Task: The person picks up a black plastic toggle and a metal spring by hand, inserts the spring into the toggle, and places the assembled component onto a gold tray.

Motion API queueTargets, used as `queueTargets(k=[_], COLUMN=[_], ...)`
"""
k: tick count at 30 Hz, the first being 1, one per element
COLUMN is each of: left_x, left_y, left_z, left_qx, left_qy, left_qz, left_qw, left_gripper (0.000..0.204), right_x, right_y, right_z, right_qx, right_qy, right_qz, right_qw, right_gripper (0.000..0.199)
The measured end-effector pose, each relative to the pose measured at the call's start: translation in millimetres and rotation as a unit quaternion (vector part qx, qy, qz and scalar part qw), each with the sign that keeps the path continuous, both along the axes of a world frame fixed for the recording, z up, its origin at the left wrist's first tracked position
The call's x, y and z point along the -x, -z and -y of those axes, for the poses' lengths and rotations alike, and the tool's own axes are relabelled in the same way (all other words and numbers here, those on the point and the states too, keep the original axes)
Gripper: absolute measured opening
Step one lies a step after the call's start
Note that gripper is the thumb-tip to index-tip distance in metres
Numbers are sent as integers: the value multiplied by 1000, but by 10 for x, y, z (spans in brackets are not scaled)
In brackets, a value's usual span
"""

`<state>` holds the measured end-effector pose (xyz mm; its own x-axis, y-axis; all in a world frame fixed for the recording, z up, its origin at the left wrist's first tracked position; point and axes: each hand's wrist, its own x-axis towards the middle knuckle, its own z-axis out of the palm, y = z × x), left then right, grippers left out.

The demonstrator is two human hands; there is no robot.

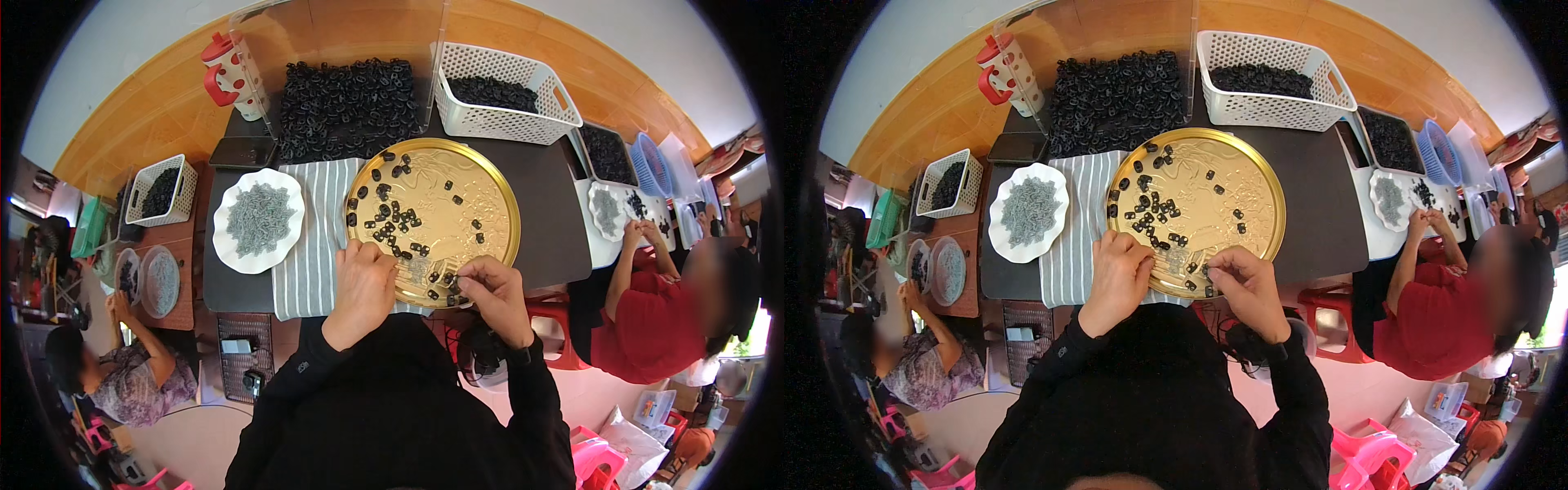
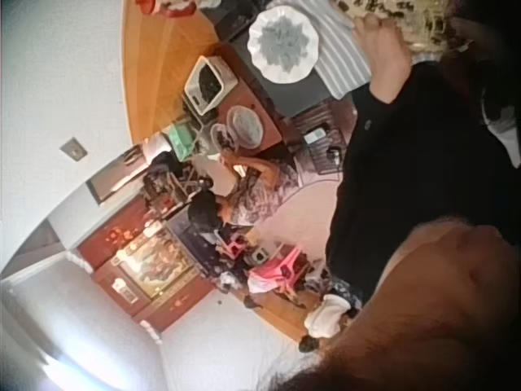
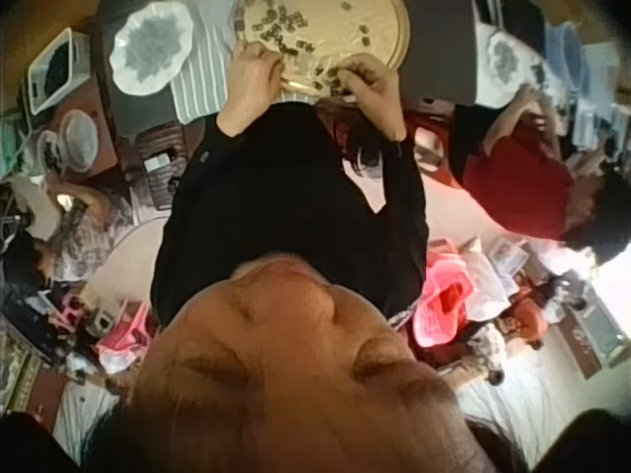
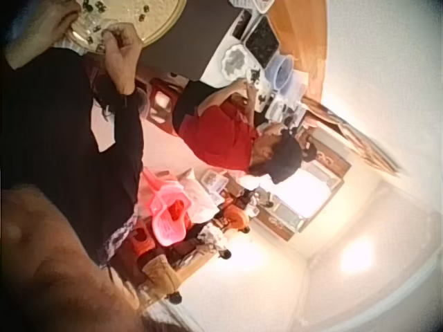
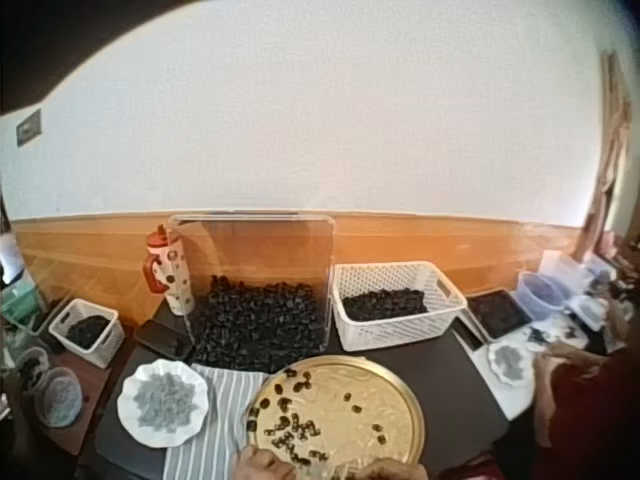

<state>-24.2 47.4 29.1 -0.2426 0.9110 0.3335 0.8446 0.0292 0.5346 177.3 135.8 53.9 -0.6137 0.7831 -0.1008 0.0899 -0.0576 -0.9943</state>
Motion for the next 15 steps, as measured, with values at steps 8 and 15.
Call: queueTargets(k=[8, 15], left_x=[-125, -165], left_y=[-31, -25], left_z=[-171, -259], left_qx=[30, 50], left_qy=[1, 38], left_qz=[-65, -123], left_qw=[997, 990], left_gripper=[12, 13], right_x=[-57, -66], right_y=[194, 244], right_z=[46, -21], right_qx=[65, 82], right_qy=[2, 0], right_qz=[-49, -68], right_qw=[997, 994], right_gripper=[8, 9])
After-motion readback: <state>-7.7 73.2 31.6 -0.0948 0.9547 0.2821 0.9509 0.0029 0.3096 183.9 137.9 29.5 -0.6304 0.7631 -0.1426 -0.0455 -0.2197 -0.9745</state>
